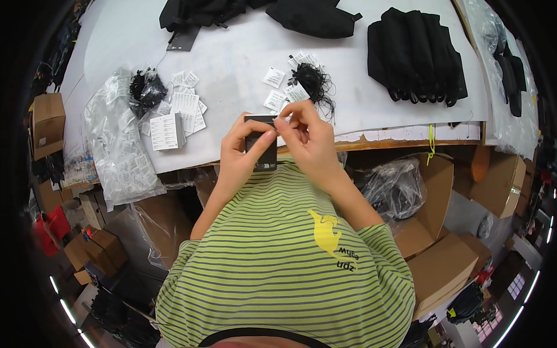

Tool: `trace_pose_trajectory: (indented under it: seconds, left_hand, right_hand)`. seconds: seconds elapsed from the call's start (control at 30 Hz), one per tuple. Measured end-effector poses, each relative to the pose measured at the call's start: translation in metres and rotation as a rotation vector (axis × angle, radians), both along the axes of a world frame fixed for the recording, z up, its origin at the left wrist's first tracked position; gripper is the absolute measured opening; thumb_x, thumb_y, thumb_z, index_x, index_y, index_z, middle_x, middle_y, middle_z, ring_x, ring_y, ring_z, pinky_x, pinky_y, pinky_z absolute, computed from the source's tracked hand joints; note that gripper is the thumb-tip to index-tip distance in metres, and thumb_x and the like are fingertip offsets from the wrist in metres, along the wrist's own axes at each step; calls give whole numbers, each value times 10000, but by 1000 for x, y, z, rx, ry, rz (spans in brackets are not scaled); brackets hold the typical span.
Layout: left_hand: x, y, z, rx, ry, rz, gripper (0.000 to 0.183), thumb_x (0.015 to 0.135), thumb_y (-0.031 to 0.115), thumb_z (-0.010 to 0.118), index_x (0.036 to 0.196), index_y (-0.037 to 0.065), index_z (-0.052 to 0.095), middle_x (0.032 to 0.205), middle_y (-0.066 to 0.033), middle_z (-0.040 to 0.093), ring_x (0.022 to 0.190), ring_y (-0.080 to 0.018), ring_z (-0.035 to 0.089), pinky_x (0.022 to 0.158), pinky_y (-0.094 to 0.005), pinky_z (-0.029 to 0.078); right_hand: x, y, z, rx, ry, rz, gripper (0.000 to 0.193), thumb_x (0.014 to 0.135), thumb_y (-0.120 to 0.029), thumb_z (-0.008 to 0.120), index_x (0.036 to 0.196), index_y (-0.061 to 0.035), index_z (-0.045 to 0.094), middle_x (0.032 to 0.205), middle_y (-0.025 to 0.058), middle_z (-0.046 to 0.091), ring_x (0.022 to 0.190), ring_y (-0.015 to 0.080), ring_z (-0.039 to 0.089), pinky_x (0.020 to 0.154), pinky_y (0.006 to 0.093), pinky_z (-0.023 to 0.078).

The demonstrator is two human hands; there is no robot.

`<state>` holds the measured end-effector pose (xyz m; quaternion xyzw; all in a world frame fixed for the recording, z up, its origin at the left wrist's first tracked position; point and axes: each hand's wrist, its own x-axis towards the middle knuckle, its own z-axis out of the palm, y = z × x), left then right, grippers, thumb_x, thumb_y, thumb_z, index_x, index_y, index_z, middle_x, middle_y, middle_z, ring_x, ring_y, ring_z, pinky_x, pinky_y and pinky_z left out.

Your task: Insert instructional cards, labels, or accessory pieces inside fabric pouches/bags and organize them at a workstation.

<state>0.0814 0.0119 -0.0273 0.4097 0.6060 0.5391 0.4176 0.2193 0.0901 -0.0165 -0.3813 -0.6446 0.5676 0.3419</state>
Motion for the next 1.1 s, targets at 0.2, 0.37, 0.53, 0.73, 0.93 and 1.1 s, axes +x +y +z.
trace_pose_trajectory:
  seconds: [0.2,0.37,0.53,0.73,0.93,1.1]
  left_hand:
    - [-3,3,10,85,251,41,117,788,81,685,887,29,653,849,-77,533,771,-185,559,681,-277,439]
    - [11,3,15,138,72,241,262,772,43,698,1020,29,616,881,-87,565,765,-187,574,687,-279,456]
    - [3,-2,9,118,277,149,263,758,0,709,1000,20,608,831,-35,583,734,-119,552,701,-236,428]
    - [3,0,13,135,258,134,156,755,-17,703,891,5,630,773,-34,574,715,-108,538,673,-222,414]
    - [6,-3,11,112,176,178,152,751,-34,697,890,-1,645,766,-31,574,681,-90,505,636,-222,396]
    - [3,-2,12,177,222,165,148,749,-48,694,884,5,667,770,-35,582,671,-92,500,619,-224,387]
  right_hand:
    - [12,3,10,121,-240,187,82,797,-90,651,825,-42,591,531,-14,363,474,58,305,451,223,251]
    - [10,4,14,133,-233,31,94,765,-129,692,823,-66,653,478,-16,333,428,48,263,411,238,209]
    - [5,1,12,208,-265,22,101,753,-135,708,826,-78,668,464,-1,368,413,59,302,405,238,244]
    - [1,-3,9,392,-256,-15,99,747,-128,714,820,-80,668,483,25,448,400,106,378,400,256,294]
    - [1,-3,7,389,-278,-29,94,751,-117,709,811,-65,659,487,30,449,399,116,382,399,260,298]
    - [-2,-4,7,368,-231,-39,97,756,-118,710,811,-60,653,479,22,412,401,107,352,397,256,275]
